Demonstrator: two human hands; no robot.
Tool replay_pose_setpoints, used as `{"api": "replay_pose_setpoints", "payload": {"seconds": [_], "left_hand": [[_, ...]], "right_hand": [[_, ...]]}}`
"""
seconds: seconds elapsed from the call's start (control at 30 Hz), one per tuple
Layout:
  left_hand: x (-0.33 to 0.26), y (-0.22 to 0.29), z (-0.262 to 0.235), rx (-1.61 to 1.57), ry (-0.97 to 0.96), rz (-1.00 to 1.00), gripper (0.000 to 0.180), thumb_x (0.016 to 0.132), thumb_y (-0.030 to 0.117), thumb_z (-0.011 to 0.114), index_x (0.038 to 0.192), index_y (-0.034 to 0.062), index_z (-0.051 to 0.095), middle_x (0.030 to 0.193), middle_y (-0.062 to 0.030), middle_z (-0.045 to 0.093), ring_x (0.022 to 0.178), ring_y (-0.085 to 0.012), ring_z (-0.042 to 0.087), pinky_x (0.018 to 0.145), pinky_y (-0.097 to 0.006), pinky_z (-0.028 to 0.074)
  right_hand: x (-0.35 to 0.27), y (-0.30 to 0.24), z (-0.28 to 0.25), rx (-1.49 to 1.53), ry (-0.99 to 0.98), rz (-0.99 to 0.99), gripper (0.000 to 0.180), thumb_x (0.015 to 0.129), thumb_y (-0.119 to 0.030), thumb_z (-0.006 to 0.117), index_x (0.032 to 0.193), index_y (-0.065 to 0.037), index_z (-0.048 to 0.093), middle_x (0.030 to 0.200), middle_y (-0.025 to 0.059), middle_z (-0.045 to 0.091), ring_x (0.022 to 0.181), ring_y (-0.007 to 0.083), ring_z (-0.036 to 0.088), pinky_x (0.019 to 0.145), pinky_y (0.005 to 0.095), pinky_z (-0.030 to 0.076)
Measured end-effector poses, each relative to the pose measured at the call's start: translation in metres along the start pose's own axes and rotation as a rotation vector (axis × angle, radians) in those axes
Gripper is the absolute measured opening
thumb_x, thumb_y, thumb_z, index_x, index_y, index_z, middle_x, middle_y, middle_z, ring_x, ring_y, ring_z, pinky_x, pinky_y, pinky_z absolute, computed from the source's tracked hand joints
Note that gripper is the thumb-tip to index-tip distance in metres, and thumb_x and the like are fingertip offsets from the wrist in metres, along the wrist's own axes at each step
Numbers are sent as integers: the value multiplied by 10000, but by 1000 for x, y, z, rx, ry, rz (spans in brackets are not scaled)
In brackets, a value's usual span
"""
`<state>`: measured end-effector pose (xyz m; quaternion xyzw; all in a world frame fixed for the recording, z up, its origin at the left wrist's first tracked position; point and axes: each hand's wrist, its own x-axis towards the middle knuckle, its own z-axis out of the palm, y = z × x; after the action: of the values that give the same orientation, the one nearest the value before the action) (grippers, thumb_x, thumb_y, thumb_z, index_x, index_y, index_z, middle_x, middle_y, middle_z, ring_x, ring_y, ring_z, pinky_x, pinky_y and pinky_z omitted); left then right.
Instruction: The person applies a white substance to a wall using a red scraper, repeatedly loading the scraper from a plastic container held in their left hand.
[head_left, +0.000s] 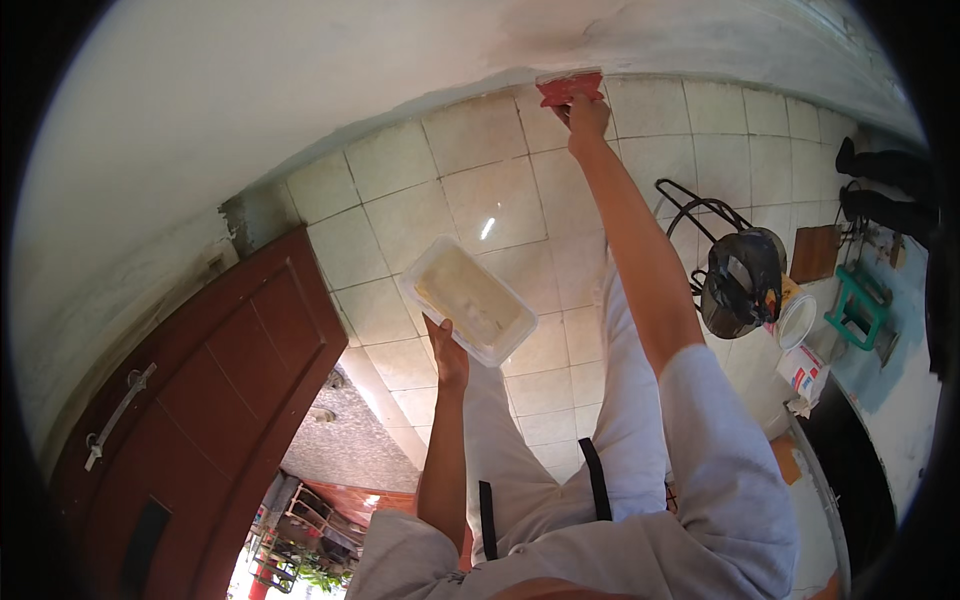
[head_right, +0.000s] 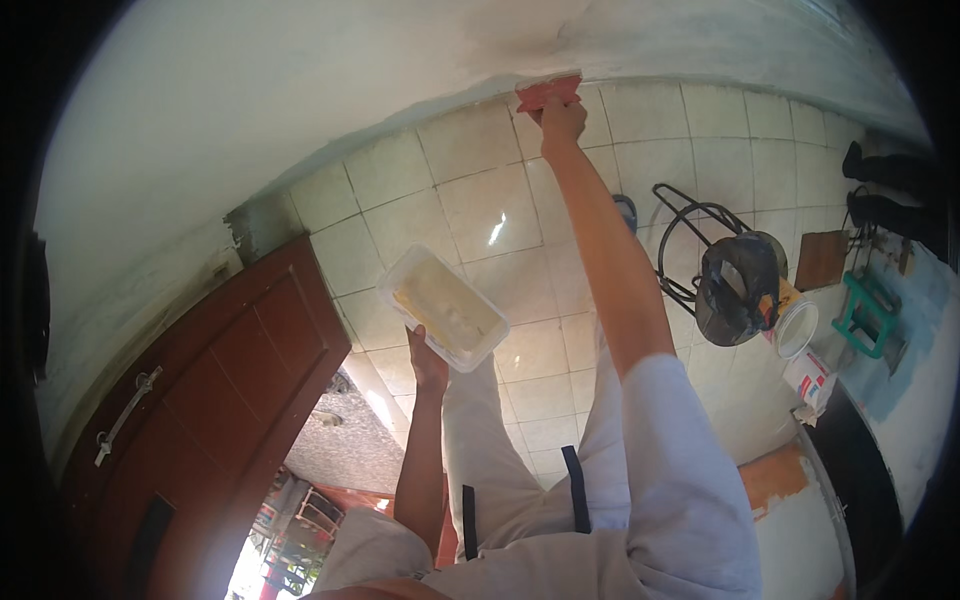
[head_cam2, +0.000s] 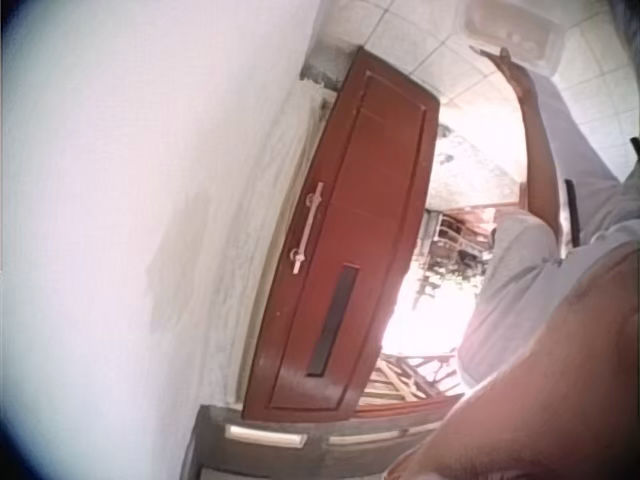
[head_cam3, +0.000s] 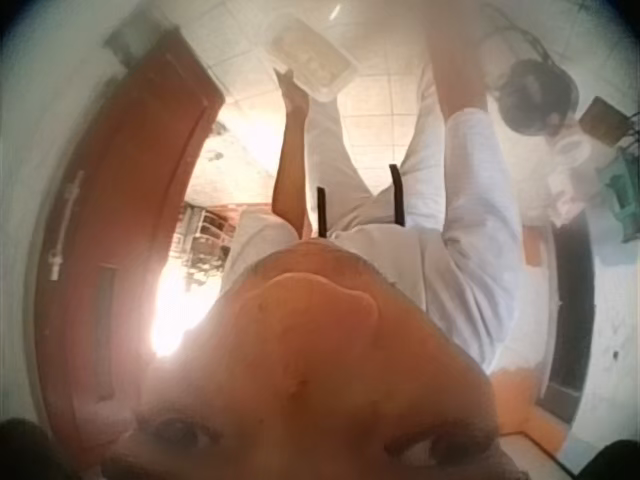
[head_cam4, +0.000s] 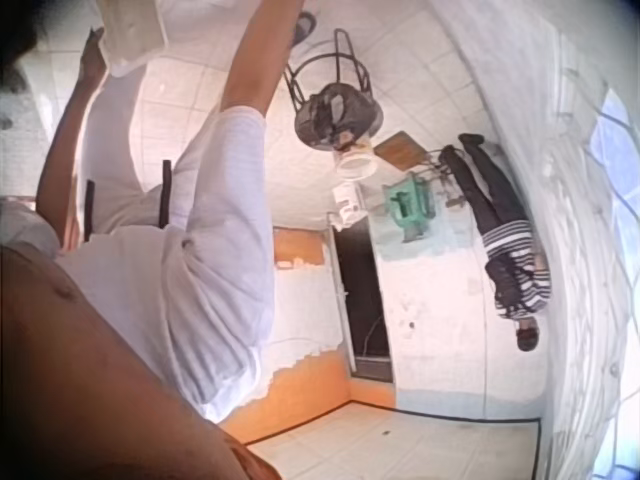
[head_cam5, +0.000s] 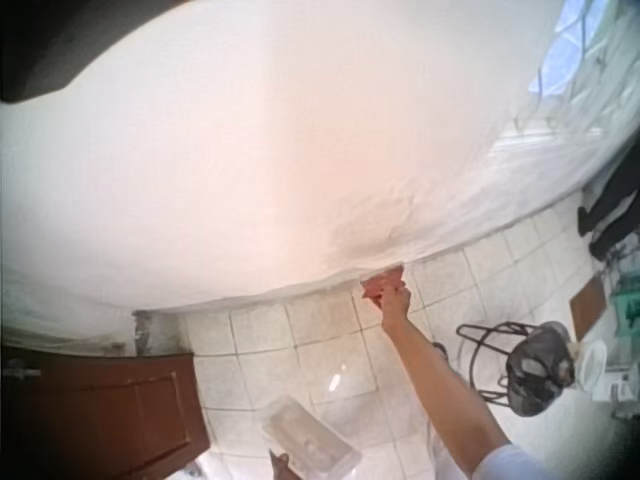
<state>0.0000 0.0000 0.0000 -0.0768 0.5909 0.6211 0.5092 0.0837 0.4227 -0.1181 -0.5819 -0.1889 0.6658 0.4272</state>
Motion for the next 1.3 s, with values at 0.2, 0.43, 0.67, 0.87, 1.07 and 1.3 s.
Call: {"api": "replay_pose_setpoints", "payload": {"seconds": [0.2,0.43,0.67,0.87,1.07,1.3], "left_hand": [[1,1,-15,5,24,-1,883,894,358,625,1569,111,113,1560,-96,269,1431,-261,271,1172,-412,207],[-5,6,-22,83,53,13,886,885,386,613,1569,134,109,1545,-96,277,1426,-278,281,1168,-444,233],[8,-10,-23,120,66,-3,910,853,438,628,1562,161,130,1533,-103,295,1420,-305,299,1159,-484,272],[34,-36,-18,75,11,23,908,847,431,643,1556,159,146,1521,-90,317,1398,-305,336,1149,-473,294],[29,-47,-2,-3,23,7,914,860,343,648,1567,108,118,1555,-97,274,1436,-263,264,1178,-409,201],[1,-31,12,68,-28,-59,867,848,401,647,1546,169,189,1498,-79,350,1388,-295,352,1140,-470,310]], "right_hand": [[8,23,67,-9,97,-181,169,822,-72,628,947,42,639,942,158,697,746,257,689,673,358,578],[-141,-7,136,-204,-5,-515,114,870,-104,605,927,-7,620,830,124,672,800,214,661,741,358,522],[-20,75,19,-53,64,23,152,892,-111,601,1015,-30,640,924,70,667,757,141,653,606,263,548],[129,75,-62,-138,144,-25,119,916,-87,553,1014,-26,583,836,85,657,601,150,622,453,253,481],[60,34,25,-124,98,-148,187,897,-148,602,1000,-12,679,916,85,727,828,203,687,740,334,534],[-81,-9,60,-139,-109,-260,136,863,-129,661,945,-21,674,879,59,686,770,135,635,688,289,530]]}}
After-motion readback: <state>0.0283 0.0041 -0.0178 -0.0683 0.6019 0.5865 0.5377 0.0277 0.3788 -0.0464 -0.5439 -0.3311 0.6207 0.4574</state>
